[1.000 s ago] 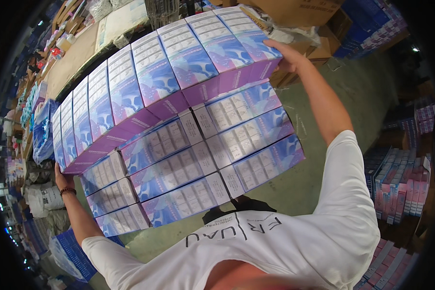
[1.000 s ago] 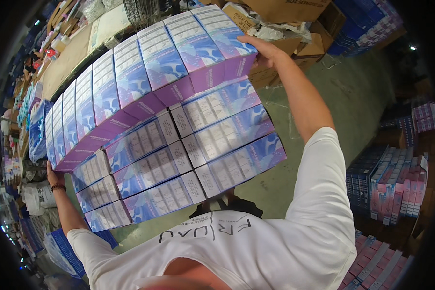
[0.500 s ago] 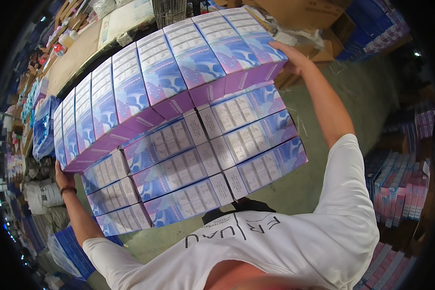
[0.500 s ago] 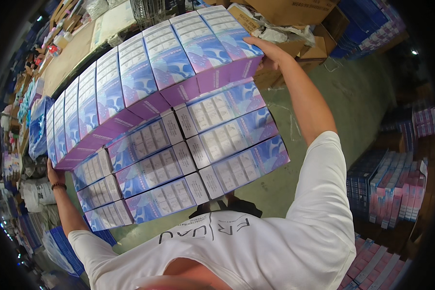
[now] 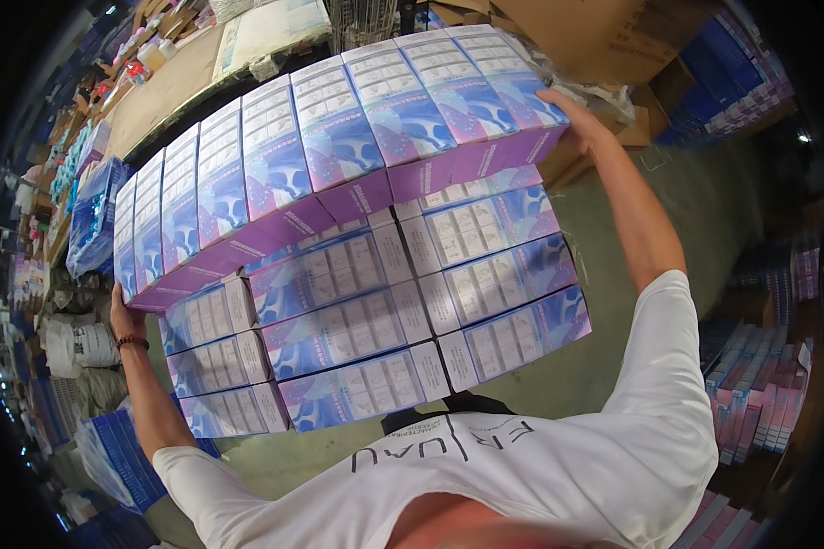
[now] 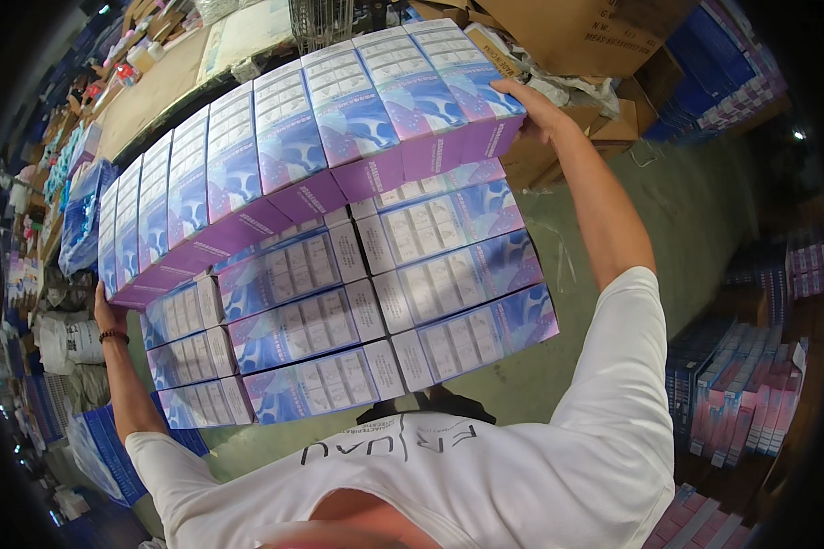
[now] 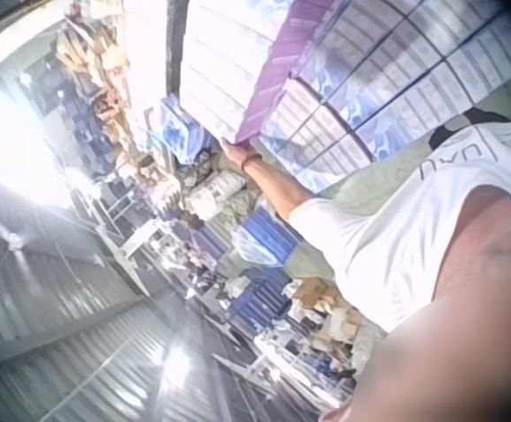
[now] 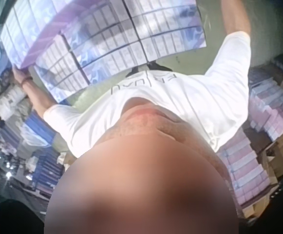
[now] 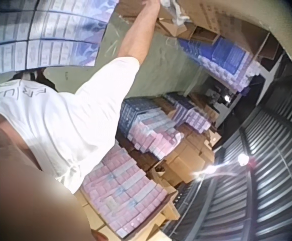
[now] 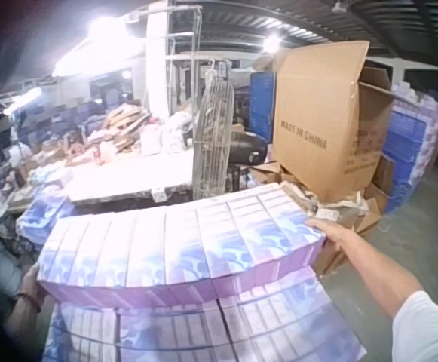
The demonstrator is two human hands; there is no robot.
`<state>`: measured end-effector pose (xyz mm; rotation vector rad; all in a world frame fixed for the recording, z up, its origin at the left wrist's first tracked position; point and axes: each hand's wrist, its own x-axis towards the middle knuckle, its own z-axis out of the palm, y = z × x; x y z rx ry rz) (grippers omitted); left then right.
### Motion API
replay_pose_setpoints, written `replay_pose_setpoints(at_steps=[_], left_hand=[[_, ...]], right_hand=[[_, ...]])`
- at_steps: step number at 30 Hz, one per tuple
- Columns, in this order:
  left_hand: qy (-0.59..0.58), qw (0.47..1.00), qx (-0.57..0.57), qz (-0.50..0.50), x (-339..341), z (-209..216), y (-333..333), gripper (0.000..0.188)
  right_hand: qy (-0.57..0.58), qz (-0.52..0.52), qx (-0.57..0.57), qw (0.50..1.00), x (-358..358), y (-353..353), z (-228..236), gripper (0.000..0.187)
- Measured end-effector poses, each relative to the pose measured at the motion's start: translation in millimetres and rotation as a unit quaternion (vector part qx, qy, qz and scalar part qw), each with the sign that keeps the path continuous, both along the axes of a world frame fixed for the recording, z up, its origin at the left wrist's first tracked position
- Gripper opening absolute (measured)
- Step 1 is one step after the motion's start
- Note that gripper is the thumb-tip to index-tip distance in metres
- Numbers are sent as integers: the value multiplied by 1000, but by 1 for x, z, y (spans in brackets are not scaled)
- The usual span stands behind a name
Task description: The person moves stacks of boxes and corrugated paper sheets, then folds and ties individual paper items with string. The person handles boxes, corrugated sheets, and small paper products, using string to tie them.
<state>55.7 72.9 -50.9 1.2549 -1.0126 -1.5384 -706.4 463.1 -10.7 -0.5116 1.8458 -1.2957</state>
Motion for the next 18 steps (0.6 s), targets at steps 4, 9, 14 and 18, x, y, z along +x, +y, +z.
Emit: replay_pose_setpoints(at_steps=[4,9,14,18], left_hand=[[-6,1000,-3,6,-2,1,1,47],[-9,1000,2,20,-12,6,8,45],[-4,1000,-4,3,-15,8,12,43],[-5,1000,14,16,-14,9,2,44]], right_hand=[[4,5,-11,1000,3,3,-9,52],[-8,27,-3,1000,6,12,-10,58],[-63,-4,-21,998,15,10,-9,65],[-18,-4,-19,1000,17,9,-10,69]])
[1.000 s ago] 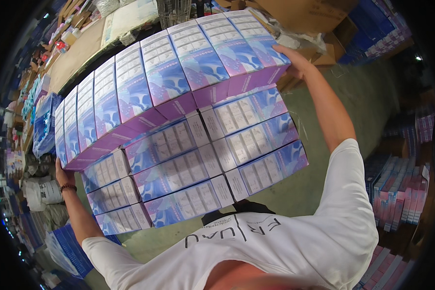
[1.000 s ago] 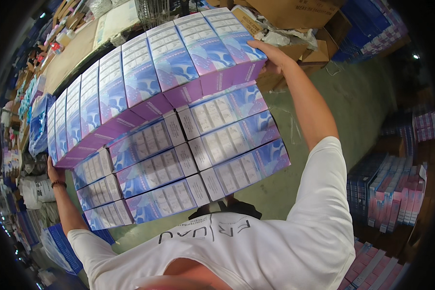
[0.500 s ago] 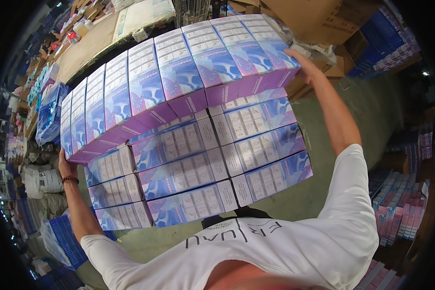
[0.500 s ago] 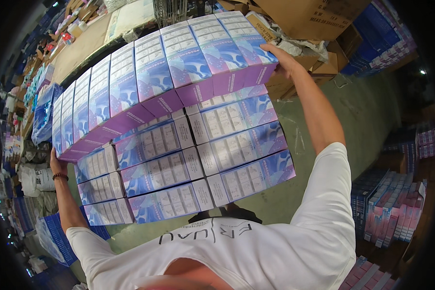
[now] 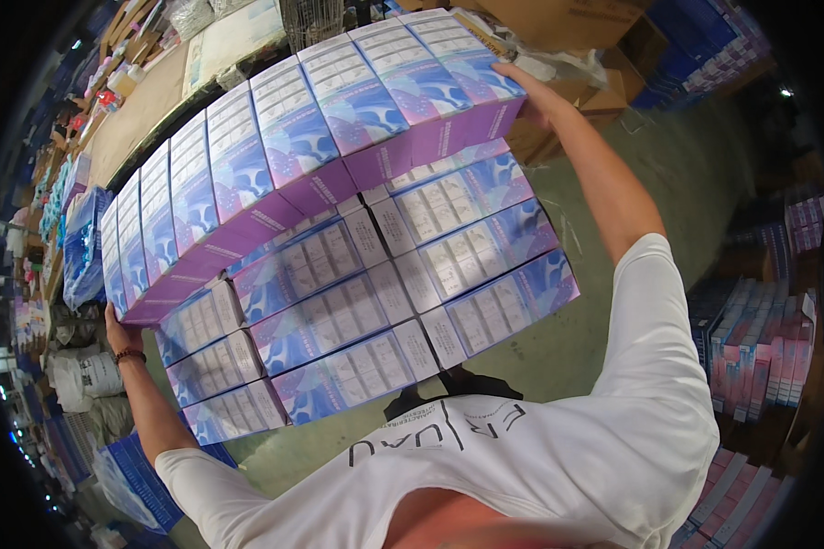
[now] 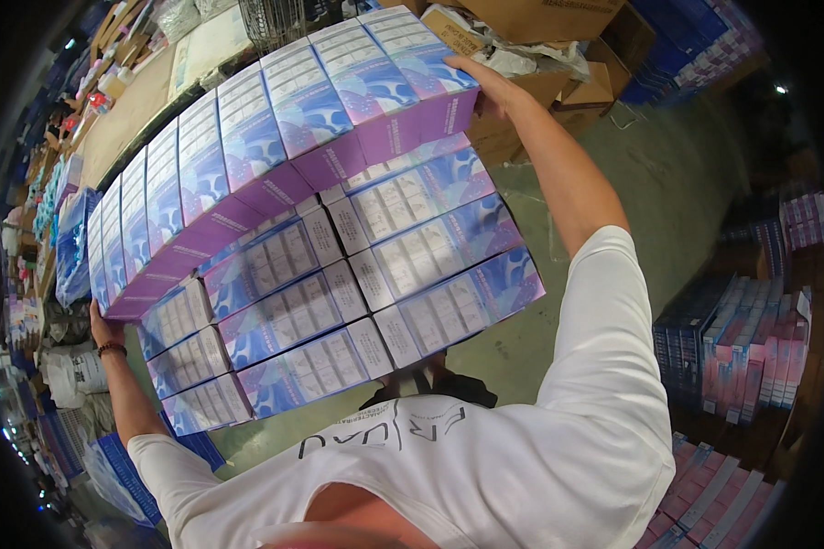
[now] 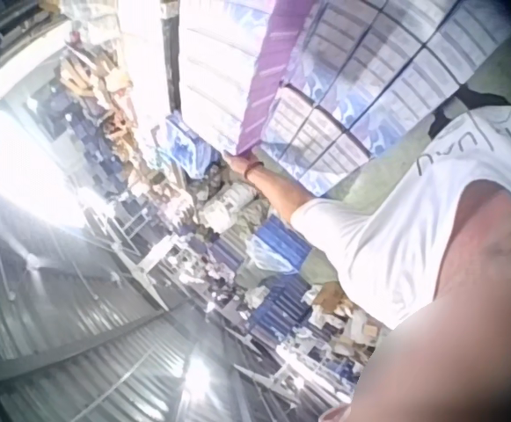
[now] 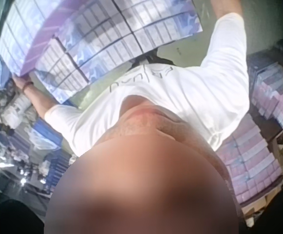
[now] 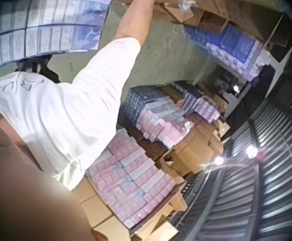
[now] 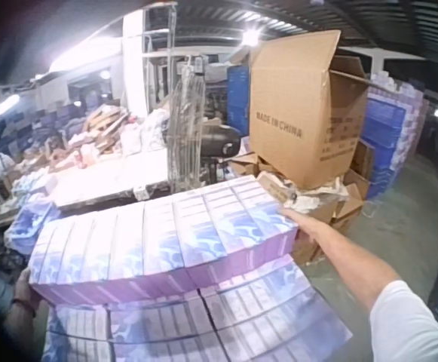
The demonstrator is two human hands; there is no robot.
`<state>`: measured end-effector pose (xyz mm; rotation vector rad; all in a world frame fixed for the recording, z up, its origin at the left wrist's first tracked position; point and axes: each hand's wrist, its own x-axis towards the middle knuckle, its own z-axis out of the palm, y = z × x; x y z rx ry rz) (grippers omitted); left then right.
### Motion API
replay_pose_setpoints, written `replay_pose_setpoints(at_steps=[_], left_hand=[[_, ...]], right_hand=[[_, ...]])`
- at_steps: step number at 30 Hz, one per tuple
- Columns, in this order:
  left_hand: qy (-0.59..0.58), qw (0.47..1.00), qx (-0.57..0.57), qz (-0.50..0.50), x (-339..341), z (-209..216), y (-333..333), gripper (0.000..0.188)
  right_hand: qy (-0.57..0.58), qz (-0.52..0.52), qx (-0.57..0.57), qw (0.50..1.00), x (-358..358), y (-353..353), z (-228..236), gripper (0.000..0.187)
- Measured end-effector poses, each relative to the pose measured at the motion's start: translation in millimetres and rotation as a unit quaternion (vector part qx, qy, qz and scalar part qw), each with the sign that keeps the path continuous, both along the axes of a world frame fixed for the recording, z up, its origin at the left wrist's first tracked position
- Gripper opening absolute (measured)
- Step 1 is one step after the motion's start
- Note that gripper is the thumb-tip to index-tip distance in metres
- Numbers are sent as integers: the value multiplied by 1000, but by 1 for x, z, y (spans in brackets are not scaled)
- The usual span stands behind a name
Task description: The person moves stacks of boxes and corrugated paper sheets, then folds and ties individual paper items with string. The person handles boxes, corrugated sheets, and small paper products, using string to tie them.
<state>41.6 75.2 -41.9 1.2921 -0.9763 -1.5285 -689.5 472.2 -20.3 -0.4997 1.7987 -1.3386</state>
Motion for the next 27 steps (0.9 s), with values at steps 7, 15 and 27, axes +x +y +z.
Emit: replay_pose_setpoints(at_steps=[7,15,27], left_hand=[[28,999,24,-33,10,-8,-13,47],[52,998,-35,-4,8,-13,-5,50],[-103,937,-261,209,-40,30,171,49]], right_hand=[[-63,-5,-44,997,-5,4,-16,77],[-64,-59,-64,994,-13,39,-24,82],[-181,-353,35,917,96,501,-154,70]])
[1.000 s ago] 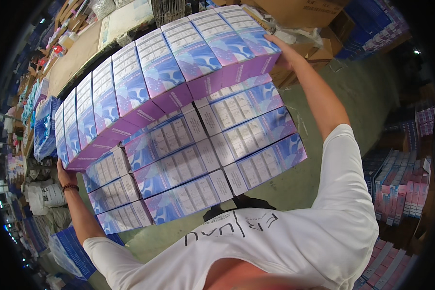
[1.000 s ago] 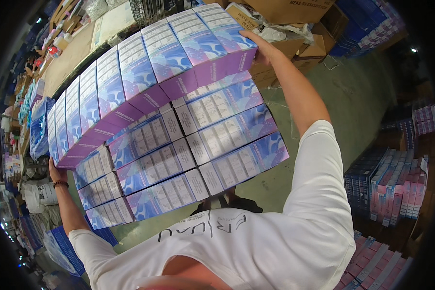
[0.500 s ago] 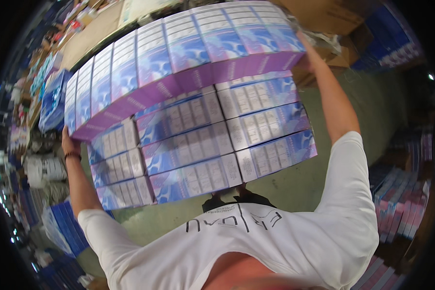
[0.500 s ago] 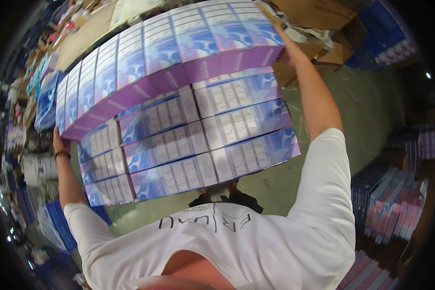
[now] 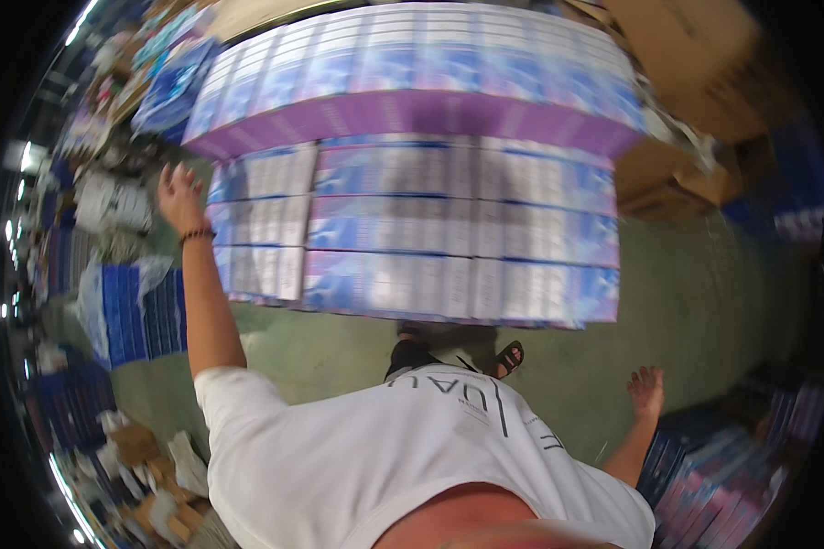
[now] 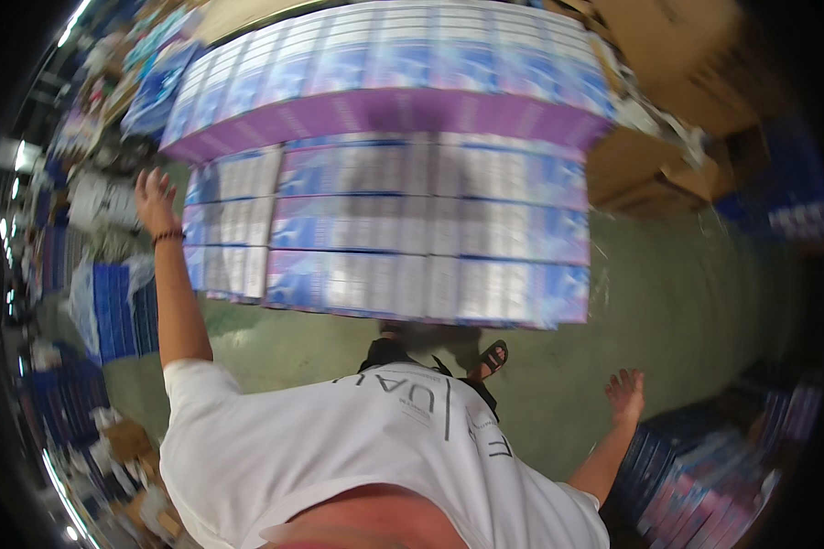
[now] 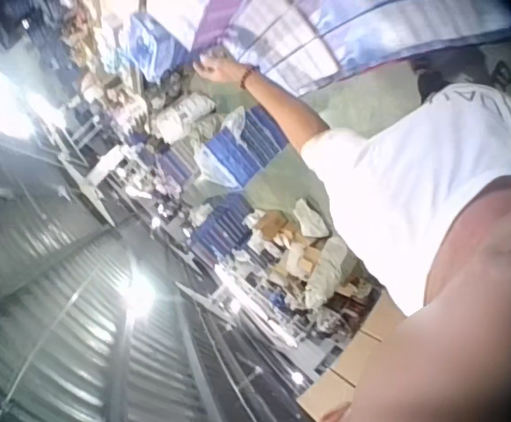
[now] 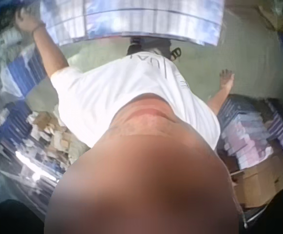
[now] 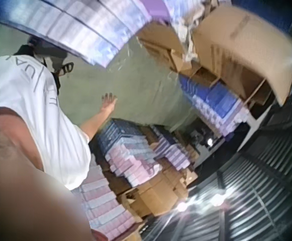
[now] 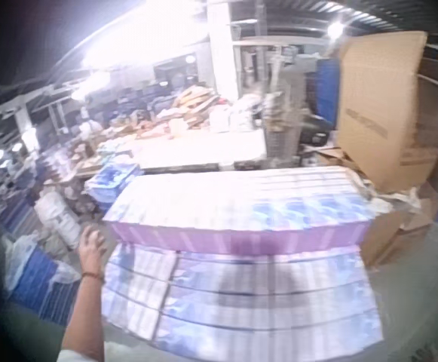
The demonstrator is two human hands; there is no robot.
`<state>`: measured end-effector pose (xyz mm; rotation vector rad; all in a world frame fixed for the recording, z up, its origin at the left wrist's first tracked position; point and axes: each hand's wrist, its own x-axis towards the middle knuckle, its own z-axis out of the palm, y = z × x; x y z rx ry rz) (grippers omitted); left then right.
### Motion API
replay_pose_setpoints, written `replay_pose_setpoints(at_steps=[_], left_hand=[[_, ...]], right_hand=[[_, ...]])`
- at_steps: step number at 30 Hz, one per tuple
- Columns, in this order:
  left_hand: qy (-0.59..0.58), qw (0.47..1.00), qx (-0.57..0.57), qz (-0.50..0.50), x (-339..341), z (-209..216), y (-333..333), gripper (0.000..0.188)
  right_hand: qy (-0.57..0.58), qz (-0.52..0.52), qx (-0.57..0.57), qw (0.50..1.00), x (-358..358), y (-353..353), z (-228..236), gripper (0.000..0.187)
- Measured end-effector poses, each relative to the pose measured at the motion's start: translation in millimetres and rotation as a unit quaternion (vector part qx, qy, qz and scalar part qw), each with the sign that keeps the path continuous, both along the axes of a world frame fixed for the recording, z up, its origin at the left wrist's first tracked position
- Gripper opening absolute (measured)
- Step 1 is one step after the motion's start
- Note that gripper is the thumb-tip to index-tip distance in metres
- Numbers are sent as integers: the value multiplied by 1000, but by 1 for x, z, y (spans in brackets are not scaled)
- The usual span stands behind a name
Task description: The person moves stacks of boxes and corrugated paper sheets, then folds and ties individual paper items with string. The person handles boxes, corrugated sheets, and small paper products, using string to tie them.
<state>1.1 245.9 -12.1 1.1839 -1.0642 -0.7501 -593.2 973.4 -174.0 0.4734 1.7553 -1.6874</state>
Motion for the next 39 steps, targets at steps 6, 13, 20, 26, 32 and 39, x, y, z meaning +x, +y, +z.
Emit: replay_pose_setpoints(at_steps=[6,13,20,26,32,39], left_hand=[[-75,985,-65,-142,-185,-1,139,45],[-189,931,-134,-282,-380,12,220,48],[-228,925,-133,-272,-441,33,239,48],[-300,911,-135,-249,-489,46,225,44],[-483,817,-208,-236,-544,67,198,40],[-574,777,-126,-225,-549,68,198,41]], right_hand=[[42,-19,116,992,-40,113,-5,62],[105,215,240,941,-75,138,-10,49],[203,416,148,874,-126,34,-38,47],[231,519,192,800,-211,-44,-26,42],[189,580,199,767,-278,-99,-35,35],[204,705,95,673,-311,-216,-69,36]])
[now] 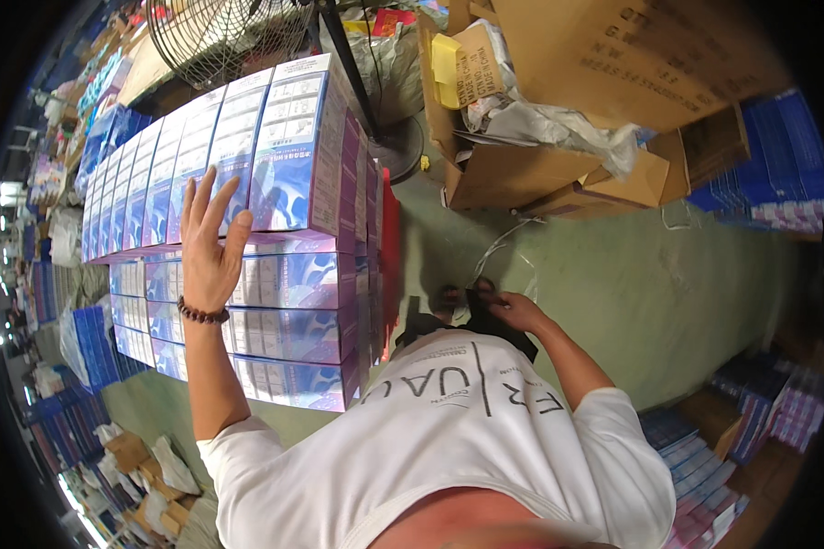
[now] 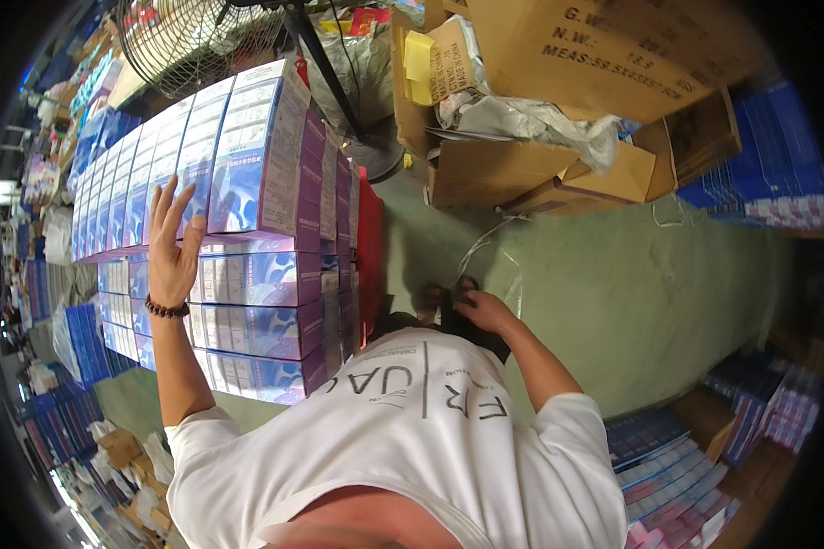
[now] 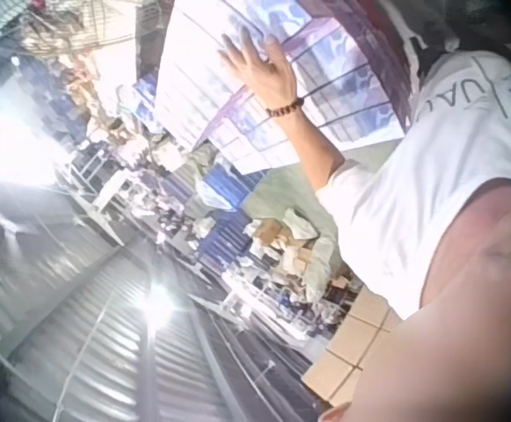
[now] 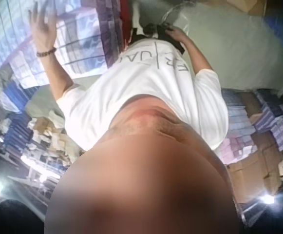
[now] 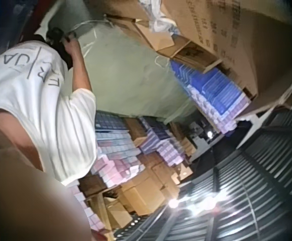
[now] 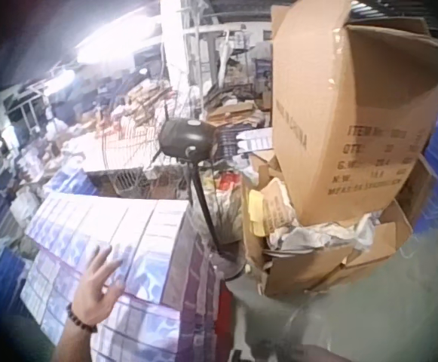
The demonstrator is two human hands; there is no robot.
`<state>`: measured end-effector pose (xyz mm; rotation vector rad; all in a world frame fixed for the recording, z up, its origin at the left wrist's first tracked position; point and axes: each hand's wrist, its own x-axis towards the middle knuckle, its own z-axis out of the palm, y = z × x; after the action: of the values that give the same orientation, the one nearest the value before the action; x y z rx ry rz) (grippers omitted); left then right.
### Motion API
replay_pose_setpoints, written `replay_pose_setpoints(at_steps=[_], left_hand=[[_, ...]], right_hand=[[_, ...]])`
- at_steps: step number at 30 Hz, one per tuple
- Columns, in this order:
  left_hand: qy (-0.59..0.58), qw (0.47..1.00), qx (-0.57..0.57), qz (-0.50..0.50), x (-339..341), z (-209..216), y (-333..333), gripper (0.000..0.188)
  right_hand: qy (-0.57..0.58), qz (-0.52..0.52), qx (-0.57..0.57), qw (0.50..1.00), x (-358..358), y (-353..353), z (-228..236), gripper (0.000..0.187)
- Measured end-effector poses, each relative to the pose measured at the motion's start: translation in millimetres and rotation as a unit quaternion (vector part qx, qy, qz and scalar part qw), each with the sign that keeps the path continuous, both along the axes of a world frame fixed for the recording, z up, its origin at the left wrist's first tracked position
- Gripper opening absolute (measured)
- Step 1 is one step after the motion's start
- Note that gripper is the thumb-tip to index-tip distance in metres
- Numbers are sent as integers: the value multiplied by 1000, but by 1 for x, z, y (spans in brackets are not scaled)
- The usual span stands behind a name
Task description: The person moves stacks of boxes and corrugated paper sheets, then folds and ties individual paper items with string. The person handles boxes, corrugated sheets, and small paper products, using string to tie them.
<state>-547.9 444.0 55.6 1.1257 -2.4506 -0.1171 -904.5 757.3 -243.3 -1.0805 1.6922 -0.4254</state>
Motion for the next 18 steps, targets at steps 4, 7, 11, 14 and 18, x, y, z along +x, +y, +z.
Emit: replay_pose_setpoints(at_steps=[4,7,11,14,18], left_hand=[[4,999,16,51,8,-4,9,41],[-6,995,27,98,6,-4,16,42],[-13,985,48,168,-17,-4,15,46],[-44,971,66,224,-39,-3,8,49],[-106,956,103,254,-64,-7,-7,54]], right_hand=[[-14,89,-35,995,-23,-88,-2,33],[-23,135,-52,989,-37,-150,17,32],[-47,203,-33,978,-47,-239,30,27],[-30,314,-69,946,-57,-295,20,27],[-64,377,32,923,-56,-336,-14,31]])
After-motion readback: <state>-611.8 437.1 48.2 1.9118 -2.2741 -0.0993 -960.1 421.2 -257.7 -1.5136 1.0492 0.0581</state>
